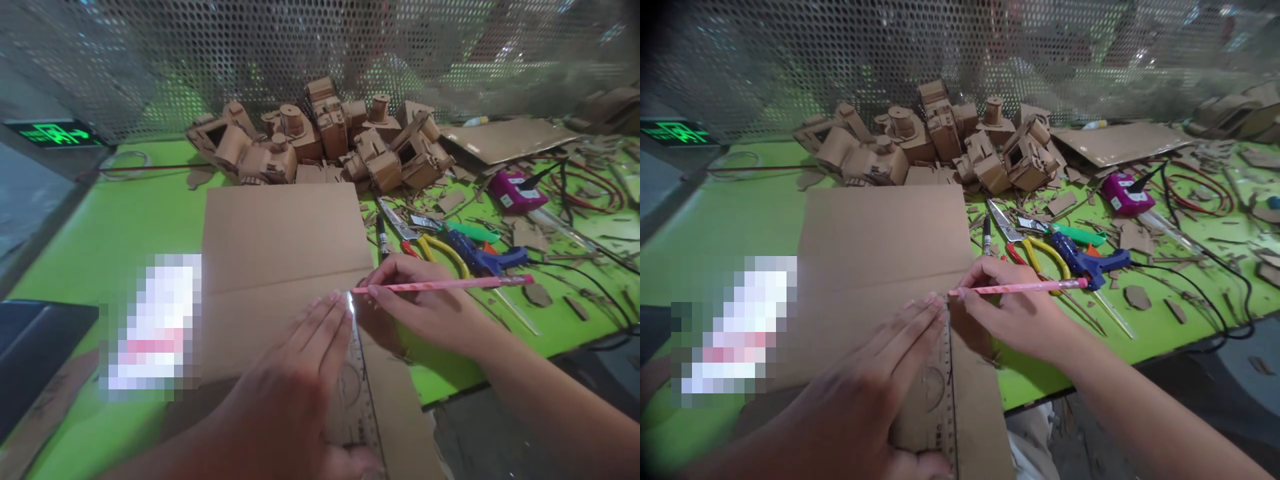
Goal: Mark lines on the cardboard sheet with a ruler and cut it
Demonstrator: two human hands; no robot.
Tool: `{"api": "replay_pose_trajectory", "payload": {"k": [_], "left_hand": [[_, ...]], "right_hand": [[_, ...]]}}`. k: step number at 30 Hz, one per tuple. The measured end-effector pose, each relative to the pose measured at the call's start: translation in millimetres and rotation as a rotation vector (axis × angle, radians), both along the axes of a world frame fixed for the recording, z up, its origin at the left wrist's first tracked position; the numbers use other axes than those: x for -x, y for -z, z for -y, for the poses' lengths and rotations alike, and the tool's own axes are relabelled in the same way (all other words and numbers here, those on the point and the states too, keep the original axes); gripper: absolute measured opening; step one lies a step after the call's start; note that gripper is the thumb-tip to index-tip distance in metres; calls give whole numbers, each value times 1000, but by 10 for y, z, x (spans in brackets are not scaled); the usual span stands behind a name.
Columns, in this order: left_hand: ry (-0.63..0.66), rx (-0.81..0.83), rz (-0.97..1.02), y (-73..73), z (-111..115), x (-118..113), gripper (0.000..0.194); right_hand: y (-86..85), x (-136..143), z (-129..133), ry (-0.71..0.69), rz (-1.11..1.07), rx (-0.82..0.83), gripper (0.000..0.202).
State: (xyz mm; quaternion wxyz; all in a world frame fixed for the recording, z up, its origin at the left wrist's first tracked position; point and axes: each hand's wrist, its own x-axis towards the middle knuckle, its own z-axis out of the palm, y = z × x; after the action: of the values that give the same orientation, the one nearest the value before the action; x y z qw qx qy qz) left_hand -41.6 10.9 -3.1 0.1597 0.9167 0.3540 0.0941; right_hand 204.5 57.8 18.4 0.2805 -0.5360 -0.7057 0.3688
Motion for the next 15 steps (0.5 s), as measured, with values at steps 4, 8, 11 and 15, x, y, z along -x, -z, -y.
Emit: {"api": "replay_pose_trajectory", "payload": {"k": [4, 8, 11, 15], "left_hand": [[3, -45, 7, 31, 4, 20, 137], [5, -79, 11, 79, -7, 21, 139], [6, -104, 40, 93, -19, 18, 136], [24, -89, -23, 45, -33, 13, 131]], "right_hand": [[35, -5, 10, 14, -7, 19, 9], [18, -22, 43, -17, -10, 23, 5], [-41, -46, 93, -85, -18, 102, 7], [-113, -76, 157, -227, -31, 244, 14]]}}
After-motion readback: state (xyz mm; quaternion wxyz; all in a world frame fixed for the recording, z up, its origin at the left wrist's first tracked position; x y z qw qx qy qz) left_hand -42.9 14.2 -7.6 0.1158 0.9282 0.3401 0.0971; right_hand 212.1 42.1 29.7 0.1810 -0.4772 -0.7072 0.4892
